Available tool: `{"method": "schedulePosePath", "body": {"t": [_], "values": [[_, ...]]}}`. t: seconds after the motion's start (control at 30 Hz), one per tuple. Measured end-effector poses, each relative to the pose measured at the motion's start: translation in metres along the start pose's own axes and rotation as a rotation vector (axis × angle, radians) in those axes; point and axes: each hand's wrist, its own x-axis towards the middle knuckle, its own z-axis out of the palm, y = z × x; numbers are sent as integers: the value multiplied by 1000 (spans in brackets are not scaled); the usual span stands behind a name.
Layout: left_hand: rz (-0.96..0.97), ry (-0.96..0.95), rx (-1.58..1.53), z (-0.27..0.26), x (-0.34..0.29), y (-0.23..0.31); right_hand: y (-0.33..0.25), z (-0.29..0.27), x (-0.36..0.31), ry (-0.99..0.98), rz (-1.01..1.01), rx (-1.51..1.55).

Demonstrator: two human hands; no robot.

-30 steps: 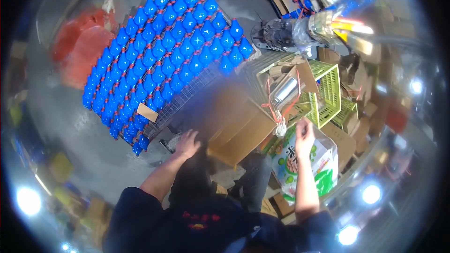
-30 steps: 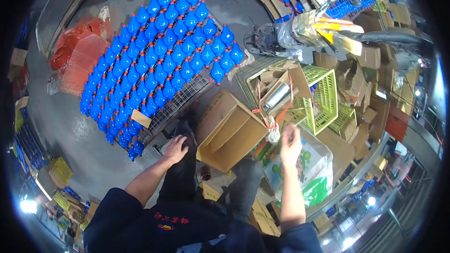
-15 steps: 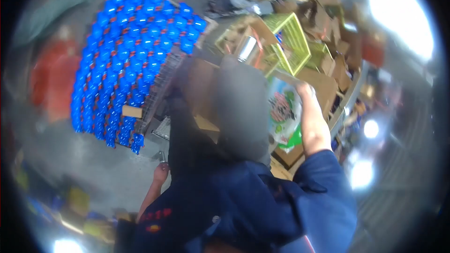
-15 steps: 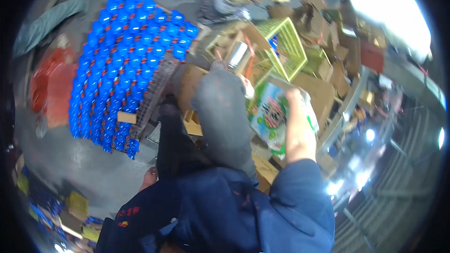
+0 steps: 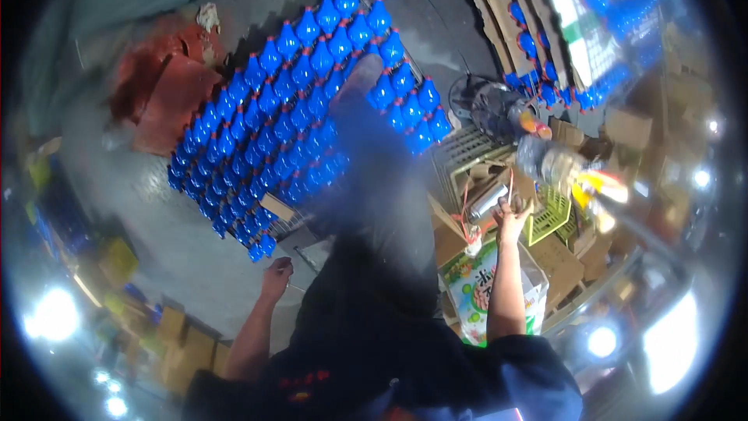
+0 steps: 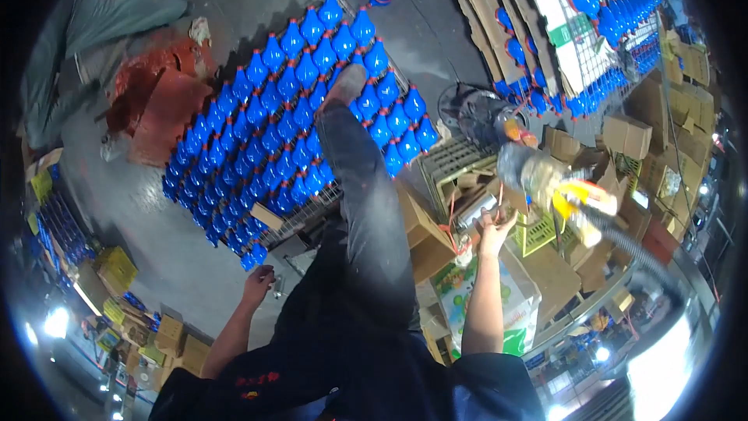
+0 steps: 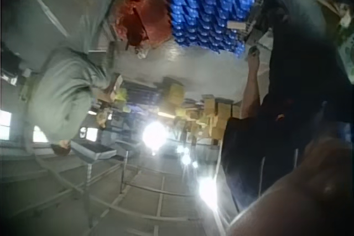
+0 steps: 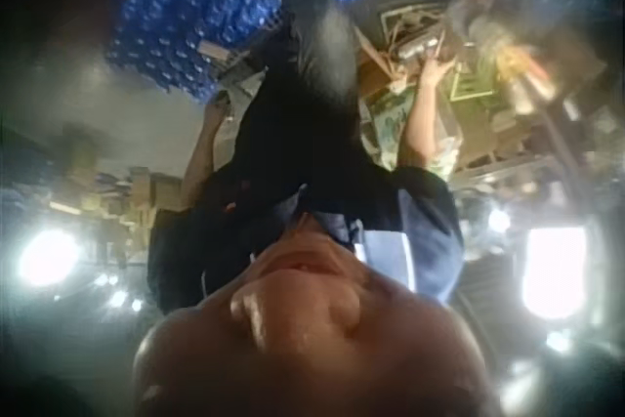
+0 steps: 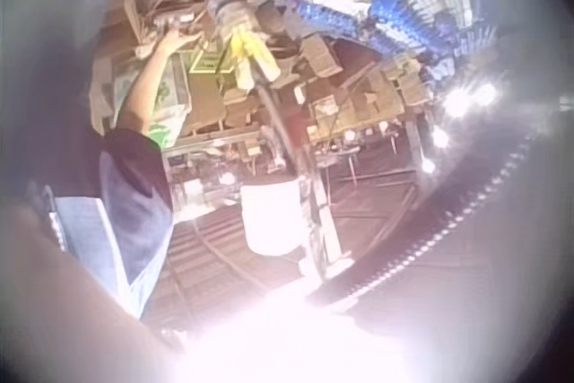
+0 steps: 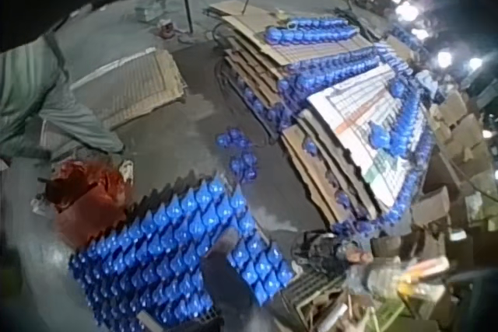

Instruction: The person handles several blue-coated metal castings one at a time, turning them over to view different sides and openings, before placing them into a yellow crate.

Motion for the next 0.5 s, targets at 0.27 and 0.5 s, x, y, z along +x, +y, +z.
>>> {"method": "schedulePosePath", "body": {"t": [0.27, 0.5], "values": [[341, -79, 174, -80, 67, 341, -42, 18, 24, 49, 359, 564], [443, -103, 5, -122, 66, 535, -42, 8, -47, 51, 848, 44]]}}
